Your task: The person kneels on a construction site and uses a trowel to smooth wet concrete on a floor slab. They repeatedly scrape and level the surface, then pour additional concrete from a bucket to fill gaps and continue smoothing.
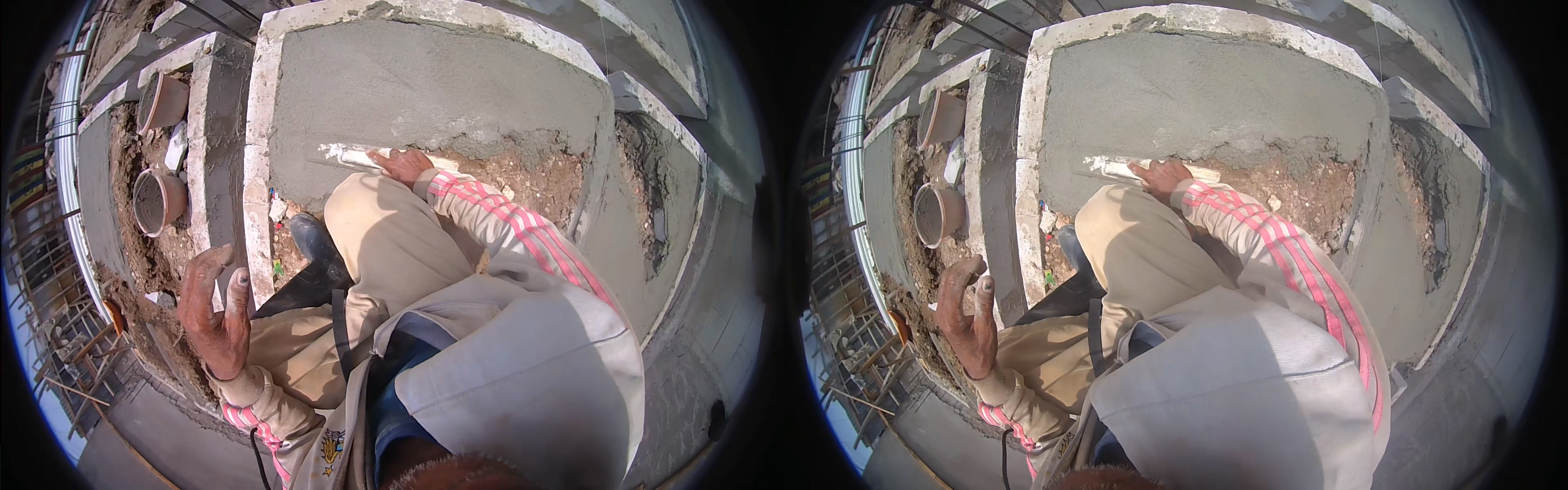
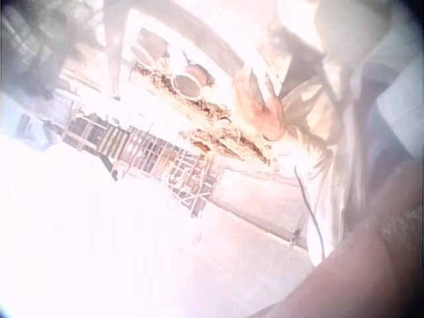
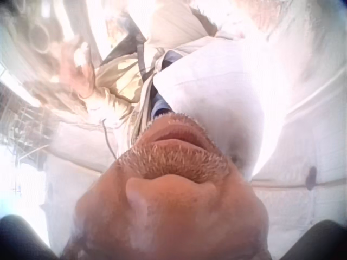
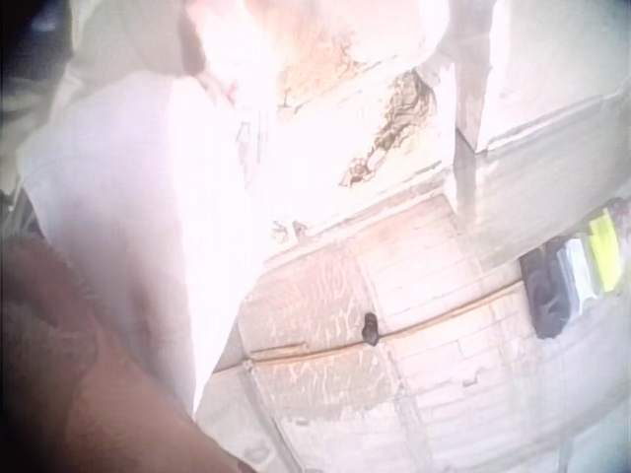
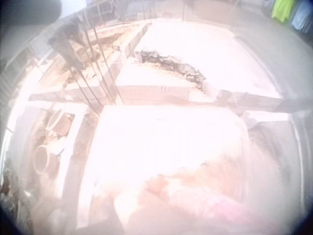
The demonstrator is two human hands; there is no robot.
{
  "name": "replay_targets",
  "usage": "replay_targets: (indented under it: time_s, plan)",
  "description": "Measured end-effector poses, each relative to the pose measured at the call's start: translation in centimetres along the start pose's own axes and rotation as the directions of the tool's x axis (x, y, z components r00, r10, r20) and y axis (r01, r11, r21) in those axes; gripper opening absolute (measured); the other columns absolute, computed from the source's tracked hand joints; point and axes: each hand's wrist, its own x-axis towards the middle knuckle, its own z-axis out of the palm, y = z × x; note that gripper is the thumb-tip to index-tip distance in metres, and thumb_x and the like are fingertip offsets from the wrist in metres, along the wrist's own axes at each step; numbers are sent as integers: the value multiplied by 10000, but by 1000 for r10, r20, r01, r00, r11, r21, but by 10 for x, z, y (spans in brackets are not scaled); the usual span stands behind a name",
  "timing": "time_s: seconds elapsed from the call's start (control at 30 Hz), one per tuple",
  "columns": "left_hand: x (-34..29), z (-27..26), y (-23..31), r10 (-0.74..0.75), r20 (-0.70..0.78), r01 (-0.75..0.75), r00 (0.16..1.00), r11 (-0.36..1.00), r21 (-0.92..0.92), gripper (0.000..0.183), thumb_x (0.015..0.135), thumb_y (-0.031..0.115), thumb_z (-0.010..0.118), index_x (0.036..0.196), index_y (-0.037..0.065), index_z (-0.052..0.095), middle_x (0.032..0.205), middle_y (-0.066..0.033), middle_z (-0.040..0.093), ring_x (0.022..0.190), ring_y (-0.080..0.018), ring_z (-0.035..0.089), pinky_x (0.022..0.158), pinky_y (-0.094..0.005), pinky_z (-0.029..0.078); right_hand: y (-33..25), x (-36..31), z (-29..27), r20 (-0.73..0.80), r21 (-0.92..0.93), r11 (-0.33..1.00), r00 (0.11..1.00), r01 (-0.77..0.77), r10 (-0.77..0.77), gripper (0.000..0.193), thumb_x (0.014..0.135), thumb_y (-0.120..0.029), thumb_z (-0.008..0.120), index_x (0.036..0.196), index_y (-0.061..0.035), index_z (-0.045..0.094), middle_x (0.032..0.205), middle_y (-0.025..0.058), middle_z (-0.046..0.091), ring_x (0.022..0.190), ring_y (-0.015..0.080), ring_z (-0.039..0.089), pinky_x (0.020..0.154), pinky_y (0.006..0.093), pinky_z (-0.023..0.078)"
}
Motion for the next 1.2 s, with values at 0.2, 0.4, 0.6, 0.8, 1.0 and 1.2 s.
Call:
replay_targets:
  time_s: [0.2, 0.4, 0.6, 0.8, 1.0, 1.2]
  plan:
    - [22, 12, -2, 113, 36, -112, 993, 993, -29, 219, 912, 76, 677, 1117, 4, 650, 1015, -160, 669, 920, -281, 645, 837, -378, 498, 71, -43, -21, -210, 124, 881, 855, -457, 474, 571, 959, -364, 537, 1499, -295, 362, 1065, 187, 670, 894, 370, 690, 772, 480, 553]
    - [33, 18, -4, 142, 29, -139, 990, 988, -65, 230, 891, 97, 707, 1094, 5, 649, 1017, -164, 671, 936, -294, 652, 841, -376, 508, 131, -90, -11, -296, 176, 761, 704, -624, 646, 587, 957, -434, 530, 1503, -324, 343, 1061, 180, 673, 907, 390, 679, 768, 517, 537]
    - [31, 14, -8, 95, 36, -92, 995, 992, -86, 219, 902, 94, 694, 1096, 3, 652, 1006, -154, 669, 931, -262, 650, 828, -351, 510, 157, -147, -5, -348, 328, 642, 543, -693, 764, 575, 954, -430, 529, 1487, -274, 383, 1040, 215, 679, 922, 424, 657, 775, 538, 504]
    - [28, 6, -16, 115, -10, -116, 993, 992, -49, 209, 919, 88, 674, 1109, 3, 658, 997, -146, 669, 917, -249, 647, 814, -348, 507, 128, -167, 8, -438, 440, 589, 410, -678, 800, 589, 935, -358, 563, 1479, -190, 413, 1004, 234, 682, 897, 432, 655, 768, 542, 505]
    - [42, 8, 2, 105, 24, -102, 994, 990, -97, 216, 902, 108, 703, 1090, 8, 667, 1007, -140, 685, 910, -250, 665, 813, -342, 521, 30, -31, -11, -378, 304, 871, 790, -386, 482, 585, 948, -328, 539, 1497, -220, 368, 1086, 216, 637, 897, 429, 662, 772, 515, 537]
    - [39, 16, 2, 101, 32, -98, 994, 992, -82, 177, 880, 74, 705, 1036, 1, 665, 956, -157, 676, 859, -286, 673, 770, -358, 522, 42, 65, -24, -332, 170, 914, 852, -369, 405, 588, 935, -316, 570, 1484, -226, 383, 1088, 188, 651, 914, 369, 685, 784, 483, 552]
